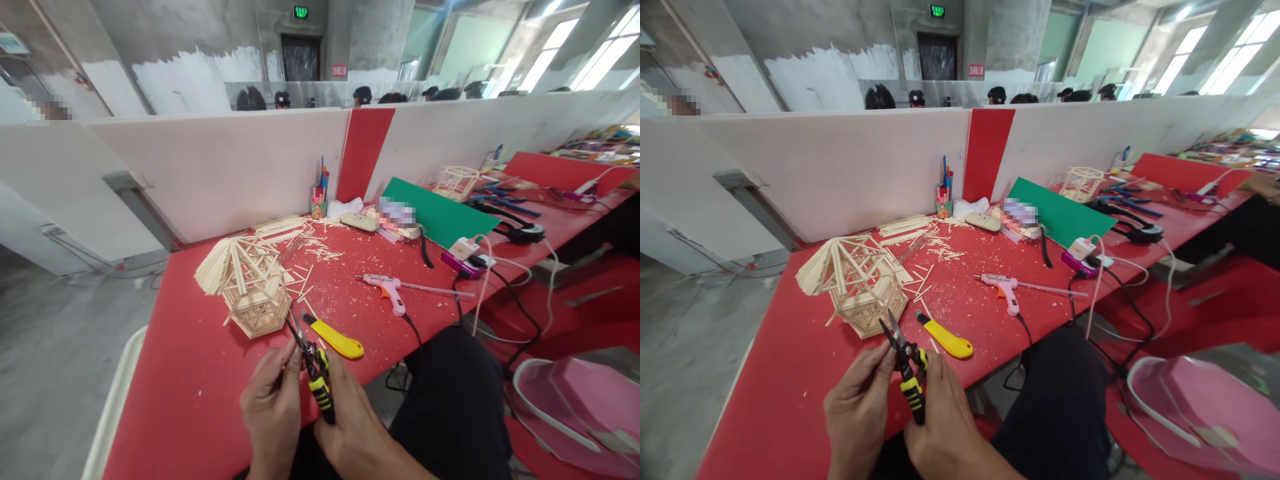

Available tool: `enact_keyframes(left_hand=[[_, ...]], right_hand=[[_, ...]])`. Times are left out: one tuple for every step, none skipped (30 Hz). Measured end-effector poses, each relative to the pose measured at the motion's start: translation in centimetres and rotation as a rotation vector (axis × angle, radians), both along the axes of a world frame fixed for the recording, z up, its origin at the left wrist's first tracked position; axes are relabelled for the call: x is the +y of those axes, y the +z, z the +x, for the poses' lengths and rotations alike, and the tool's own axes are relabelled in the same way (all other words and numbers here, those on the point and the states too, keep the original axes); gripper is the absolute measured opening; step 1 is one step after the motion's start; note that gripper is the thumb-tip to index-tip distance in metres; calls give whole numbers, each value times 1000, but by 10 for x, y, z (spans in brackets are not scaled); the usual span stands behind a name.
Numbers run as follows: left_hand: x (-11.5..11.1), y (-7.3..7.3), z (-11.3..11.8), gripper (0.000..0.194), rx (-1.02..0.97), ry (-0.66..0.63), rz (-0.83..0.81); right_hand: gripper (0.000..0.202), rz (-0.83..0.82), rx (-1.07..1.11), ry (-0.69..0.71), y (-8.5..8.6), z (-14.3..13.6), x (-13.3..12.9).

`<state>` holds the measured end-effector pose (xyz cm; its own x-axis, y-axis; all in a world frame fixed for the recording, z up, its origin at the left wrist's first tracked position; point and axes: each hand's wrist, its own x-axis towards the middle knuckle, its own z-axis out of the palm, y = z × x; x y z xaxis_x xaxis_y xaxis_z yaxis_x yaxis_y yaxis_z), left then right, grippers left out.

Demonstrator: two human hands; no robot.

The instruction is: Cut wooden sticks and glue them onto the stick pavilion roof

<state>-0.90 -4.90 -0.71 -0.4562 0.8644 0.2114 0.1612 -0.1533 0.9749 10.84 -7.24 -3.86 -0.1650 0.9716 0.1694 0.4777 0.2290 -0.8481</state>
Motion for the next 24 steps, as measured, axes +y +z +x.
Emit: enact_keyframes(left_hand=[[0,1,-1,16,4,8,-3],[1,1,-1,16,8,13,-5],[1,1,-1,16,13,10,-10],[1,1,-1,16,17,3,-18],[2,0,0,16,16,-10,-30],[2,-1,0,16,10,-20,-43],[2,-2,1,17,-3,-25,-60],[2,-3,1,19,-22,-21,-78],[3,-4,2,22,-47,-12,-98],[3,-4,1,25,-76,1,-120],[3,-4,1,28,-106,15,-143],[3,-2,0,30,-133,24,-167],[4,-1,-1,31,-157,24,-189],[5,1,-2,31,-182,20,-204],[6,2,-2,30,-206,3,-209],[7,3,-2,28,-228,-26,-205],[8,3,-1,26,-250,-63,-194],[9,2,1,25,-270,-101,-179],[9,1,3,24,-286,-136,-166],[10,0,5,24,-297,-166,-158],[11,-1,7,24,-303,-188,-157],[11,-2,9,24,-308,-204,-161],[11,-3,11,25,-310,-217,-167],[11,-3,13,25,-309,-230,-174]], right_hand=[[60,-5,27,6,0,-2,1],[58,-13,64,11,-2,-4,1],[55,-24,101,11,-3,-8,2],[53,-37,134,2,-5,-11,3],[52,-50,168,-10,-6,-15,5],[50,-68,205,-20,-7,-18,6],[50,-86,241,-22,-7,-20,8],[49,-102,273,-17,-6,-21,9],[50,-114,291,-12,-5,-20,11],[53,-123,290,-13,-3,-16,13],[55,-132,264,-19,-1,-10,15],[58,-139,218,-38,0,-1,17],[60,-142,150,-73,1,10,20],[61,-148,67,-105,1,23,23],[61,-142,-18,-168,0,37,26],[62,-141,-119,-233,-3,51,30],[62,-160,-218,-283,-6,64,33],[61,-196,-299,-303,-10,77,36],[60,-225,-374,-318,-15,87,39],[58,-251,-448,-328,-19,95,41],[56,-265,-514,-339,-22,100,43],[56,-255,-570,-363,-23,103,45],[56,-213,-605,-394,-22,103,46],[56,-142,-606,-427,-19,100,47]])
